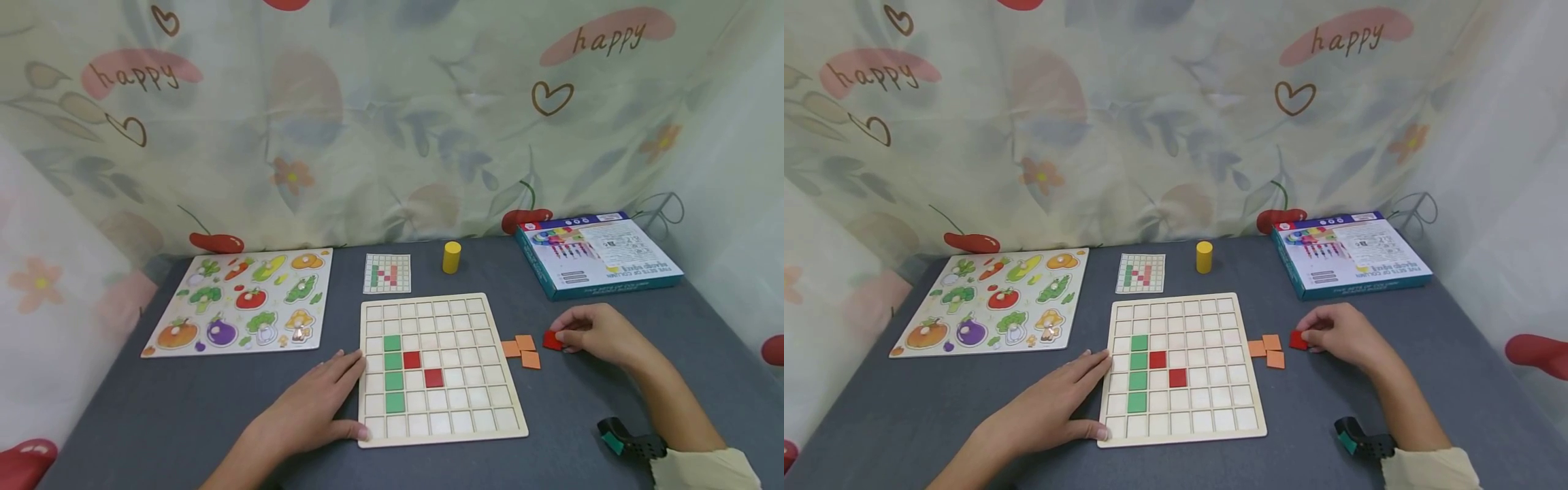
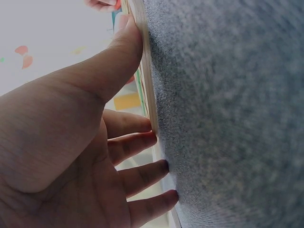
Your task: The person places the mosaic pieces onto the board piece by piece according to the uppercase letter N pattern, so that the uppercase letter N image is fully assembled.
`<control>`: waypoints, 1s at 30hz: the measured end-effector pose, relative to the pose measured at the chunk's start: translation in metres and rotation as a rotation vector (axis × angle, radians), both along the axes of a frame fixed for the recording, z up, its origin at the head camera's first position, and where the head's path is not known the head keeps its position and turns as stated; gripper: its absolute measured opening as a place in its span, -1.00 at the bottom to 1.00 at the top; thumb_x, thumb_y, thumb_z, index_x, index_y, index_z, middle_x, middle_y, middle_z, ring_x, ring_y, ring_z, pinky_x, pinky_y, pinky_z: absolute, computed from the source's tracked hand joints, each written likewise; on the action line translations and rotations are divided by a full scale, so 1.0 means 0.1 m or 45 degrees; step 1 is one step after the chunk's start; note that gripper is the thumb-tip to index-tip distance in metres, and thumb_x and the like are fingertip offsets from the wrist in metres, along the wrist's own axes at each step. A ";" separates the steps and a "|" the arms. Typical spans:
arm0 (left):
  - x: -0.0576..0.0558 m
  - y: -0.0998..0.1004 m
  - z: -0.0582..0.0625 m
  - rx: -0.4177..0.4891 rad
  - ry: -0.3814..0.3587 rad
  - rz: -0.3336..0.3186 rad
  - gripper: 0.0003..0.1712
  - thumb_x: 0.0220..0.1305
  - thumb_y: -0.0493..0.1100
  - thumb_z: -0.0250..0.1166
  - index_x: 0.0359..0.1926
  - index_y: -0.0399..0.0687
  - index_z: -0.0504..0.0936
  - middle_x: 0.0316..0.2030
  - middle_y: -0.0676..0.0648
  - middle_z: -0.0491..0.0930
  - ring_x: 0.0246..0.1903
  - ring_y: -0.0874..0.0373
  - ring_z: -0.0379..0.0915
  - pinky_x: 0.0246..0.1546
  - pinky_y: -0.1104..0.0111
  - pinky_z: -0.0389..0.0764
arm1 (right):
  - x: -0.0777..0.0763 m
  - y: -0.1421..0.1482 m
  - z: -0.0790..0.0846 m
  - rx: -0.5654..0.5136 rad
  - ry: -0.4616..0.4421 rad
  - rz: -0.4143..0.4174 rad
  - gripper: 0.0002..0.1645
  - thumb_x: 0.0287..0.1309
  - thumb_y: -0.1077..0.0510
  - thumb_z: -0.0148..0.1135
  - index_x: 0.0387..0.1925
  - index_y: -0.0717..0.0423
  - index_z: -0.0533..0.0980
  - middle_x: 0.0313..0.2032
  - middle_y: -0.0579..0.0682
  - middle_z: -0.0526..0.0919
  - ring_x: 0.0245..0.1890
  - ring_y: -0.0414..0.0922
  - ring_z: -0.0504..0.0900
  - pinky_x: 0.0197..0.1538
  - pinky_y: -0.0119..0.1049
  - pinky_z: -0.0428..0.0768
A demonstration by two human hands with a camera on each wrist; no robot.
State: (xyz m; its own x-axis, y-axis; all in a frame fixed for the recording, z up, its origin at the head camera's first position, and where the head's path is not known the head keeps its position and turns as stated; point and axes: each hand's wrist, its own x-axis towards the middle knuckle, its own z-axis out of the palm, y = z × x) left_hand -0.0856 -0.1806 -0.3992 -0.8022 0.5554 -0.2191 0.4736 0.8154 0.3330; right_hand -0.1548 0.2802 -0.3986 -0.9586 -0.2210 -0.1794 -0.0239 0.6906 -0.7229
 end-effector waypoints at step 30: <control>0.00 0.00 0.02 0.011 -0.012 -0.004 0.18 0.11 0.46 0.31 0.54 -0.14 0.18 0.51 -0.15 0.12 0.48 -0.18 -0.03 0.37 -0.10 0.19 | 0.06 -0.38 0.08 -0.283 -0.121 0.192 -0.81 0.29 0.30 0.29 -0.11 0.33 0.66 -0.26 0.08 0.69 -0.37 -0.03 0.66 -0.24 -0.27 0.69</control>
